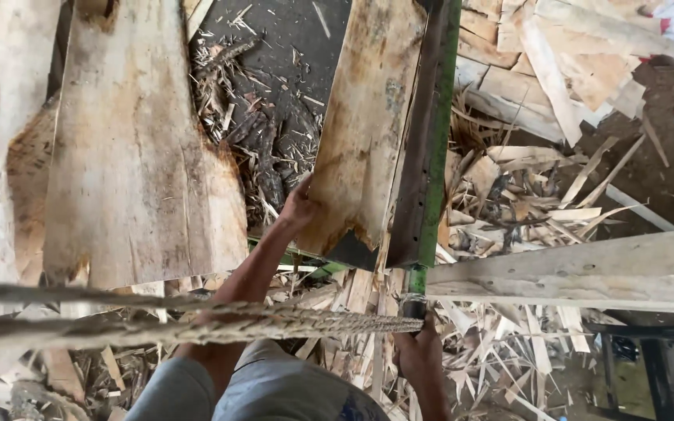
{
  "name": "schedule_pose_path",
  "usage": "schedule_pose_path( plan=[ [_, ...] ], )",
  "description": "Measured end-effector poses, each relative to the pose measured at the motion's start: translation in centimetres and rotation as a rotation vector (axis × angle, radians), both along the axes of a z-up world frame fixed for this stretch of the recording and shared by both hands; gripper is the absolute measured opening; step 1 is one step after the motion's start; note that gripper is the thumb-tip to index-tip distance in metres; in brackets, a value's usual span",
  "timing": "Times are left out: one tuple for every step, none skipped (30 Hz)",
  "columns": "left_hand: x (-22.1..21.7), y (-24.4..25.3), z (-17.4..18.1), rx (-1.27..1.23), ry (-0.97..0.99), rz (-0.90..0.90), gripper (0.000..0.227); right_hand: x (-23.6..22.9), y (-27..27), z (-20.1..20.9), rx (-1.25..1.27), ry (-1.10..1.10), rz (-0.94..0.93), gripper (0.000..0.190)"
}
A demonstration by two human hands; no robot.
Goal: The person picks up wooden planks from a pile and places them onto a machine. They then pull a rope to feed the planks through the machine, which appears to be a planer or saw, and collects the processed wood.
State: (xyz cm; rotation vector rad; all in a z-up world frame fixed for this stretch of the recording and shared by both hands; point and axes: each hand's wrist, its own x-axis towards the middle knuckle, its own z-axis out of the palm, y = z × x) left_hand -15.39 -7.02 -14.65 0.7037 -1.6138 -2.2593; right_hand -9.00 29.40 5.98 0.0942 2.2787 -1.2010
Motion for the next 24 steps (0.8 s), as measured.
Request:
schedule_pose_path(
  plan=[
    [1.0,0.1,0.7,0.011,0.001,0.008,0.086,0.1,-0.1,0.2,0.012,0.017,0.001,0.035],
    [1.7,0.3,1.5,0.02,0.003,0.014,0.087,0.1,-0.1,0.4,0.022,0.035,-0.001,0.034],
    [3.3,0.6,0.6,0.015,0.001,0.008,0.087,0.1,0.1,0.5,0.017,0.033,-0.006,0.034],
    [5.1,0.7,-0.4,0.086,0.179,-0.02,0.087,0.2,0.1,0.7,0.012,0.041,0.006,0.034],
    [6.9,0.7,-1.4,0.158,0.357,-0.05,0.087,0.2,0.1,0.8,0.007,0.048,0.019,0.034],
    [8.7,1.2,-0.6,0.153,0.351,-0.051,0.087,0.0,0.4,0.7,0.002,0.043,0.018,0.034],
    [10.5,1.6,0.2,0.112,0.242,-0.04,0.085,-0.2,0.6,0.5,0.038,0.107,0.066,0.038],
    [12.4,2.1,1.0,0.072,0.131,-0.03,0.083,-0.3,0.8,0.4,0.075,0.17,0.113,0.042],
    [13.3,2.1,2.2,0.069,0.123,-0.032,0.083,-0.9,1.1,-0.6,0.071,0.162,0.111,0.042],
    [14.7,2.3,3.3,0.091,0.054,-0.033,0.082,-1.1,1.7,-1.6,0.098,0.132,0.114,0.047],
    [16.1,2.6,4.3,0.114,-0.015,-0.034,0.08,-1.2,2.3,-2.8,0.125,0.103,0.117,0.053],
    [16.7,2.6,3.7,0.121,-0.032,-0.041,0.08,-0.8,2.6,-2.5,0.131,0.085,0.111,0.053],
    [17.4,2.6,3.2,0.017,-0.044,-0.094,0.07,-0.4,2.8,-2.2,-0.024,0.026,0.05,0.051],
    [17.7,2.2,2.8,-0.093,-0.048,-0.142,0.06,-0.5,2.6,-1.9,-0.185,-0.023,-0.007,0.052],
    [18.2,2.2,1.9,-0.092,-0.056,-0.144,0.06,0.0,4.1,-3.6,-0.184,-0.031,-0.009,0.052],
    [18.4,2.0,1.0,-0.035,0.007,-0.136,0.061,0.4,5.5,-5.4,-0.554,-0.074,-0.044,0.057],
    [18.7,1.9,0.2,0.022,0.069,-0.128,0.062,0.8,6.9,-7.2,-0.925,-0.118,-0.08,0.063],
    [19.7,1.7,-0.6,0.022,0.063,-0.129,0.062,1.0,5.6,-7.5,-0.925,-0.124,-0.084,0.063],
    [20.3,1.7,-1.3,-0.044,0.04,-0.141,0.062,1.2,4.3,-7.8,-1.075,-0.215,-0.139,0.065],
    [20.8,1.8,-2.0,-0.111,0.019,-0.157,0.062,1.3,3.0,-8.2,-1.226,-0.306,-0.198,0.067],
    [20.8,2.1,-1.9,-0.177,-0.002,-0.173,0.062,0.7,2.9,-12.3,-1.228,-0.309,-0.203,0.067],
    [20.9,2.2,-1.7,-0.245,-0.025,-0.187,0.062,0.2,2.7,-16.5,-1.015,-0.223,-0.097,0.064],
    [21.0,2.4,-1.5,-0.312,-0.048,-0.202,0.062,-0.3,2.5,-20.7,-0.8,-0.139,0.007,0.06],
    [21.1,3.1,-1.4,-0.374,-0.073,-0.22,0.062,-1.3,0.0,-20.5,-0.798,-0.147,0.0,0.06]
  ],
)
